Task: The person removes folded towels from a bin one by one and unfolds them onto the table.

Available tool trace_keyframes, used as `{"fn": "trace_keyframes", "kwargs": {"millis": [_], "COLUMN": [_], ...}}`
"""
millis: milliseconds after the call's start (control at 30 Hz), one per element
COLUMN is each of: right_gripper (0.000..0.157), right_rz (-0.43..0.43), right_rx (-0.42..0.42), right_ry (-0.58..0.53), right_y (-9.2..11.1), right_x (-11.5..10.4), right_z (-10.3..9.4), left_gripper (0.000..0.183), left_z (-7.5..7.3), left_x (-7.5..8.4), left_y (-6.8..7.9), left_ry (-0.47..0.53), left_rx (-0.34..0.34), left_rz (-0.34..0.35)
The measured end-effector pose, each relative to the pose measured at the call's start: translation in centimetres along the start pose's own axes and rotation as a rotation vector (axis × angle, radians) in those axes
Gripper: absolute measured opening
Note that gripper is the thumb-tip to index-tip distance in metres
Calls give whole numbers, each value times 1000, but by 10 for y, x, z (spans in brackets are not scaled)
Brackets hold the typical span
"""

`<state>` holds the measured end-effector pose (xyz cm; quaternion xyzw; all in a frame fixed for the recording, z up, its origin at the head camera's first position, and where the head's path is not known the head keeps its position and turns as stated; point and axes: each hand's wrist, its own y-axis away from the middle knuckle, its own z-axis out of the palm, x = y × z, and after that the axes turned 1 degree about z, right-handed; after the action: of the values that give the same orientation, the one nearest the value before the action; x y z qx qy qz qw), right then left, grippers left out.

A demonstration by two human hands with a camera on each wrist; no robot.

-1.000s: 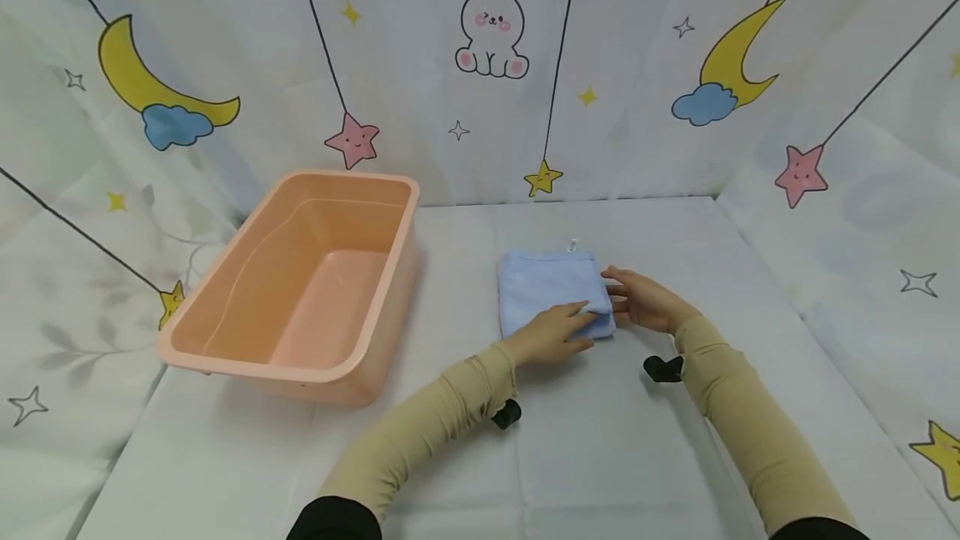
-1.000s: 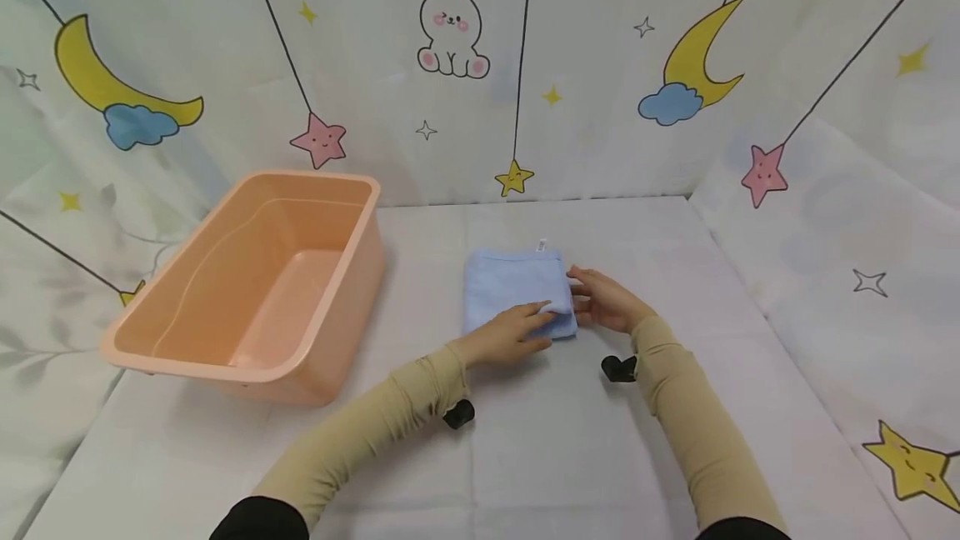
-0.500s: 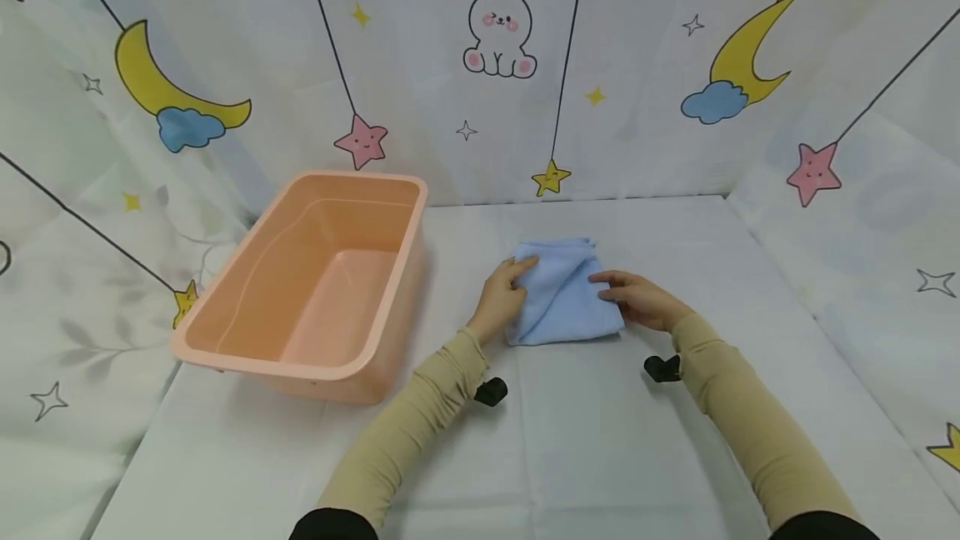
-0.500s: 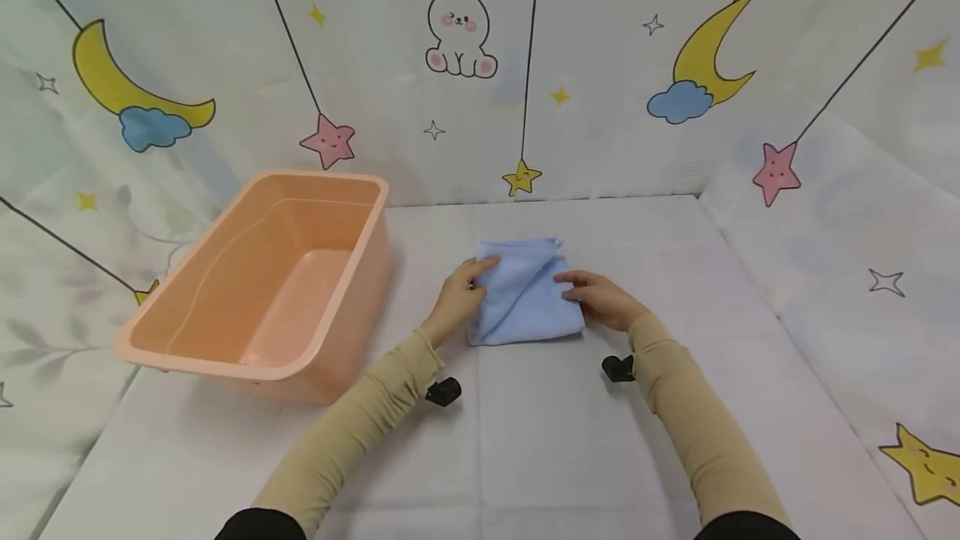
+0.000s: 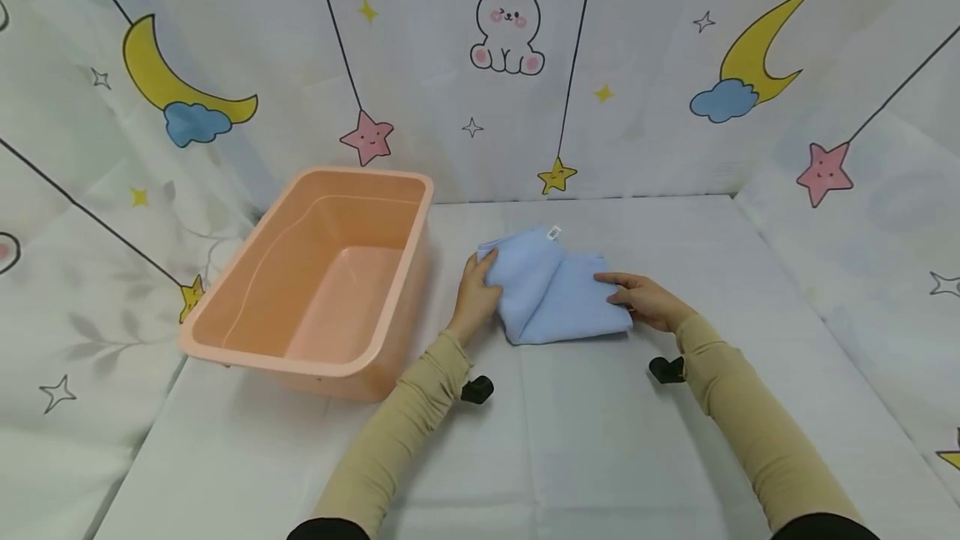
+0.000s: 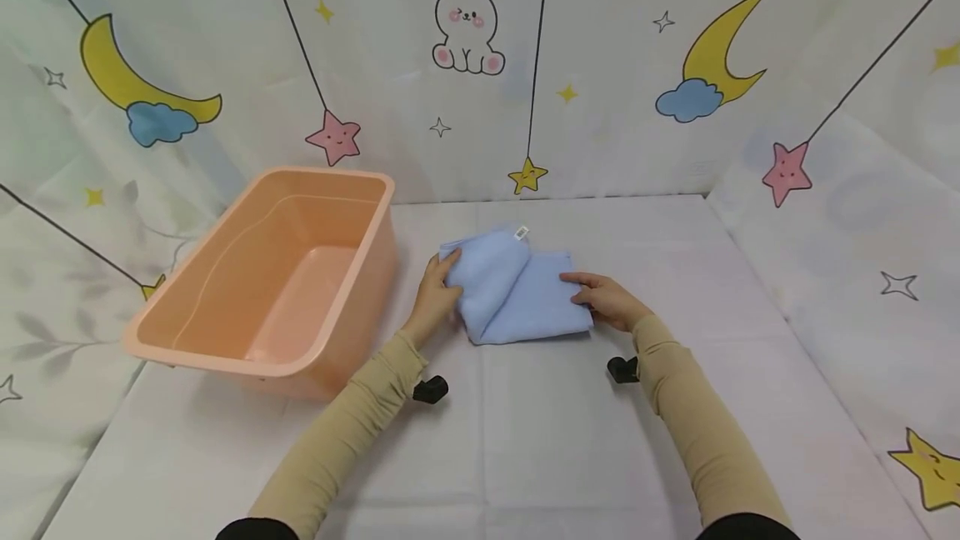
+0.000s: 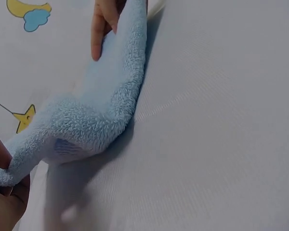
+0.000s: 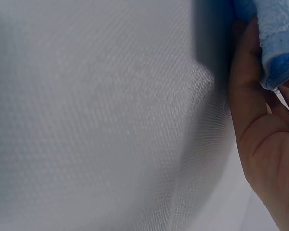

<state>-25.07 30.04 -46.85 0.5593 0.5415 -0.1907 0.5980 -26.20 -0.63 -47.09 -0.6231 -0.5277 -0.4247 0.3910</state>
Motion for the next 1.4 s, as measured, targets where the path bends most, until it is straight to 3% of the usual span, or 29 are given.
{"fn": "trace_keyframes", "kwargs": {"millis": [467,800,1033,1267,1400], "right_gripper": [58,59,58,59,58], "right_rz": [-13,16,41,13,2], "right_rx": [29,73,141,200,200], "right_ry": [84,151,228,286,288], "right_y": [5,12,19,26,27], "right_x": [5,10,13,13,13], "right_z": [-9,-19,-32,-42,-47], "left_gripper": [66,31,17,12,9], "left_z": [-17,-25,-32,-41,-46], "left_x": [-16,-24,-26,-25,-24], "left_y": [15,28,37,50,56], "left_ry": [5,-81,-128,-208,-298], "left_rx": [193,287,252,120,41], "left_rz": [-70,-56,-69,-117,-101]}}
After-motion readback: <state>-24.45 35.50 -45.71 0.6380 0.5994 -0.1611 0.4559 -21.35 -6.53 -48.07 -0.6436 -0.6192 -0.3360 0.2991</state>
